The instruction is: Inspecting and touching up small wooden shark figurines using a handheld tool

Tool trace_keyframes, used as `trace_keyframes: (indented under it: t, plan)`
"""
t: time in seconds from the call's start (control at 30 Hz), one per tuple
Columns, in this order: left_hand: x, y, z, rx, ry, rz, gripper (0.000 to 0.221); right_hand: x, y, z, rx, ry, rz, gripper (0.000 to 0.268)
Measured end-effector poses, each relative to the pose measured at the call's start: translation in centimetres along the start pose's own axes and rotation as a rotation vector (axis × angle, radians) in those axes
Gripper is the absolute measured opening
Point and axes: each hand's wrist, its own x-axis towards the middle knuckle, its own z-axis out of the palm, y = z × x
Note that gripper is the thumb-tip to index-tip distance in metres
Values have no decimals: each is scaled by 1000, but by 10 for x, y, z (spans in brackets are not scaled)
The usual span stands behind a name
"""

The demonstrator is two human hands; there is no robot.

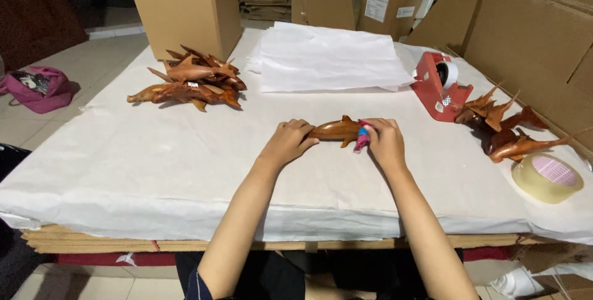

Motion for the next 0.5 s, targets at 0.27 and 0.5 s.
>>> trace_keyframes:
  t: [0.27,0.5]
  plan:
    - [12,-19,23,120,32,38,46,-6,-38,-8,-16,16,-169,20]
    - [8,-11,14,172,35,8,46,-2,-39,3,76,11,-215,34]
